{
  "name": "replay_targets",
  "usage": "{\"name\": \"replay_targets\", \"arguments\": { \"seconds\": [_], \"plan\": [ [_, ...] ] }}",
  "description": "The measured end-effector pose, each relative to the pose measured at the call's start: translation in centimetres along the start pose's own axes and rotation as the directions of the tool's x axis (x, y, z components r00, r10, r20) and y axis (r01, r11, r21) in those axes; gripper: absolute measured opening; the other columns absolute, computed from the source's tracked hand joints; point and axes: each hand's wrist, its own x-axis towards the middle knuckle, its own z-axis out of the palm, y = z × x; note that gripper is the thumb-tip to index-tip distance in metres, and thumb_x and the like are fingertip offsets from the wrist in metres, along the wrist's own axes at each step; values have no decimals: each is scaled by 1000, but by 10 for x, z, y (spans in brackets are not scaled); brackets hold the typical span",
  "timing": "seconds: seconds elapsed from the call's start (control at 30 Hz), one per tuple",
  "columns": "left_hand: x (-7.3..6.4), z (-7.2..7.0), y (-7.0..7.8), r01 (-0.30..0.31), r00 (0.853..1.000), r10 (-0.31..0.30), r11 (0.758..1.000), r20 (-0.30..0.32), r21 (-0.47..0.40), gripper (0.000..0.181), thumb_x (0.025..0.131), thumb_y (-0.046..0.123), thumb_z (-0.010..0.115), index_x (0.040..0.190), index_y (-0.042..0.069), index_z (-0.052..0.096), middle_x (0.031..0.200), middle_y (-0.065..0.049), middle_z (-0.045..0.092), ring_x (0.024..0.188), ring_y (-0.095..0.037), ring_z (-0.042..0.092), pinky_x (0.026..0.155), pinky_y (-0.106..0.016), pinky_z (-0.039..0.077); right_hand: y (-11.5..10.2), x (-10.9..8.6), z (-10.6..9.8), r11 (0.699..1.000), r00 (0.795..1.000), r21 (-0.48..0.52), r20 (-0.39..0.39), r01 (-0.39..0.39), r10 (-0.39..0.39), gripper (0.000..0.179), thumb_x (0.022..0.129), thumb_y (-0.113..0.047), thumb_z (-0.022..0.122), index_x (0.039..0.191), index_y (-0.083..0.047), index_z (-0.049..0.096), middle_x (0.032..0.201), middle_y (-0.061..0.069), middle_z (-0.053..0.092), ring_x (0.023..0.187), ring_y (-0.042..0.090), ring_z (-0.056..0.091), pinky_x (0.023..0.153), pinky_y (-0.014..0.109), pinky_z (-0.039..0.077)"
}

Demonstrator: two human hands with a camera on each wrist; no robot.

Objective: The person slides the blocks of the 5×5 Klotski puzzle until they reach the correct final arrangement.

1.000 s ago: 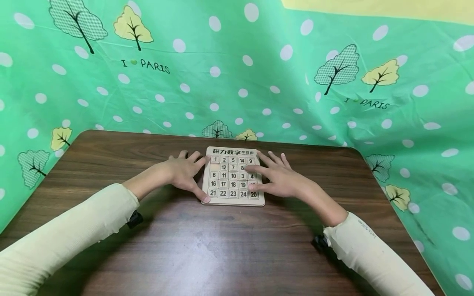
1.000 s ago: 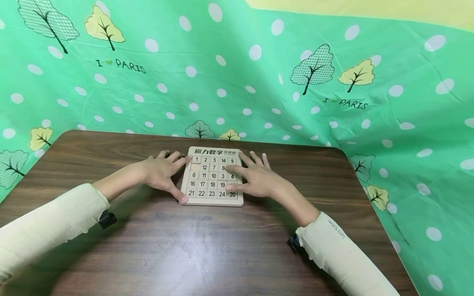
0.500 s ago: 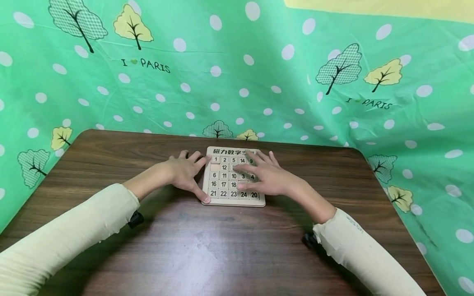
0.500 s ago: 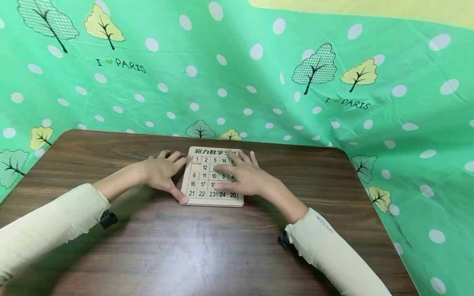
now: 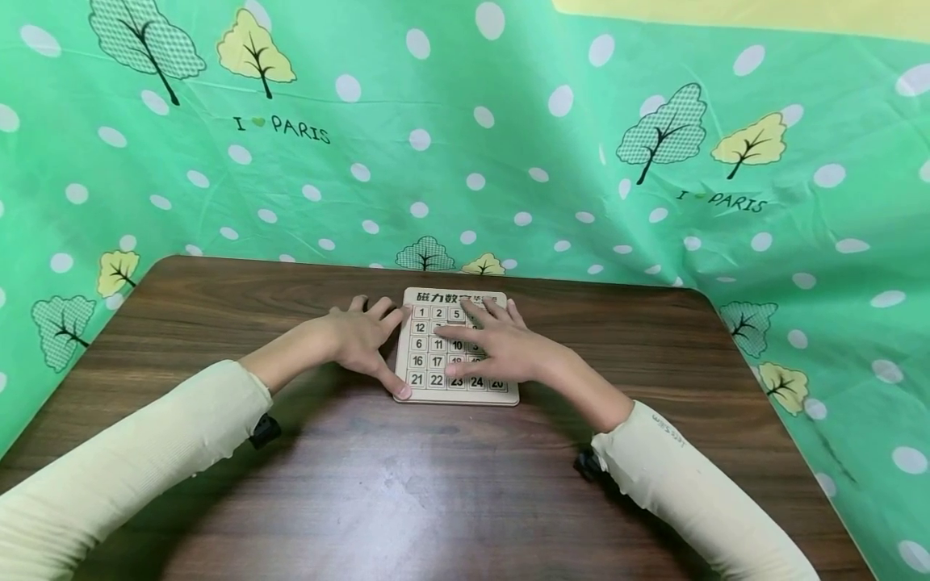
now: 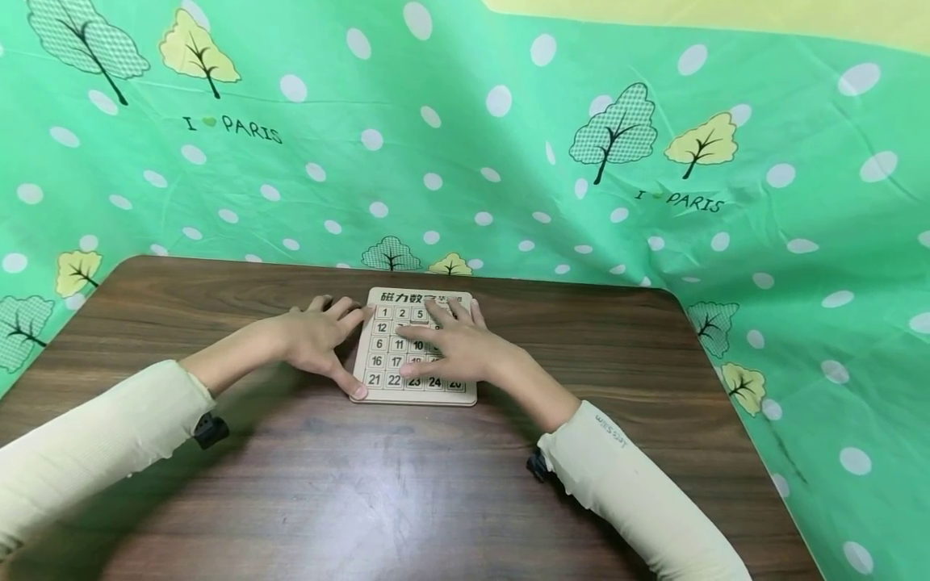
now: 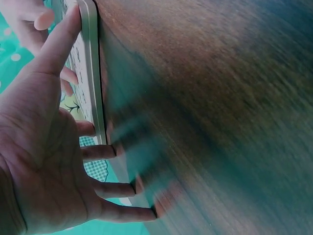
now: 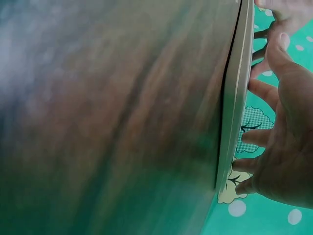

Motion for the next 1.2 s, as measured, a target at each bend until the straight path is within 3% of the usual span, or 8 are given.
{"name": "replay_targets", "arguments": {
  "seconds": [0.1, 0.3, 0.4, 0.7, 1.0, 1.1, 1.2],
  "plan": [
    [0, -1, 0, -1, 1000, 1, 1000, 2, 0, 152, 74, 95, 81, 184, 17, 11, 183, -15, 27, 167, -62, 23, 119, -90, 35, 1, -4, -3, 1000, 1000, 0, -15, 1, -1, 78, 105, -76, 61, 175, -47, 40, 192, 18, 6, 176, 55, 1, 138, 78, -5],
    [0, -1, 1, -3, 1000, 3, 1000, 8, -1, 152, 74, 95, 80, 184, 18, 9, 183, -14, 26, 167, -62, 22, 119, -91, 34, 11, -21, -11, 999, 997, 35, -70, -29, 31, 69, 105, -69, 68, 164, -34, 61, 192, 18, 10, 176, 54, 3, 136, 80, -7],
    [1, -1, 1, -4, 1000, 4, 1000, 7, -1, 152, 74, 95, 81, 184, 18, 9, 183, -15, 26, 167, -62, 22, 119, -91, 34, 15, -27, -12, 998, 997, 41, -65, -44, 46, 67, 105, -67, 69, 161, -31, 65, 191, 18, 10, 176, 55, 3, 136, 80, -8],
    [0, -1, 1, 6, 1000, -6, 1000, 7, -2, 152, 75, 94, 81, 184, 18, 9, 185, -14, 25, 168, -61, 21, 120, -90, 35, 9, -17, -7, 999, 999, -6, 14, -37, 37, 75, 106, -73, 63, 172, -42, 48, 191, 18, 8, 176, 55, -1, 136, 80, -5],
    [-1, 1, 0, 7, 1000, -6, 1000, 17, -15, 151, 75, 94, 81, 184, 18, 8, 186, -15, 22, 169, -62, 18, 121, -90, 33, 11, -14, -9, 1000, 1000, 13, 18, -16, 16, 78, 107, -74, 60, 176, -44, 39, 192, 18, 1, 175, 57, -1, 135, 82, -5],
    [0, 1, 0, 4, 1000, -4, 1000, 15, -13, 151, 75, 93, 81, 184, 18, 8, 186, -15, 22, 169, -62, 18, 121, -90, 32, 16, -21, -16, 999, 1000, 39, -18, -13, 14, 74, 108, -70, 62, 174, -44, 42, 192, 18, 1, 175, 57, 0, 134, 83, -5],
    [0, 0, 0, 2, 1000, -2, 1000, 15, -8, 151, 75, 94, 81, 184, 18, 8, 186, -15, 21, 169, -62, 18, 122, -90, 31, 19, -29, -21, 998, 999, 60, -39, -12, 14, 64, 108, -64, 66, 167, -40, 57, 192, 18, 6, 175, 56, 2, 135, 83, -6]
  ]
}}
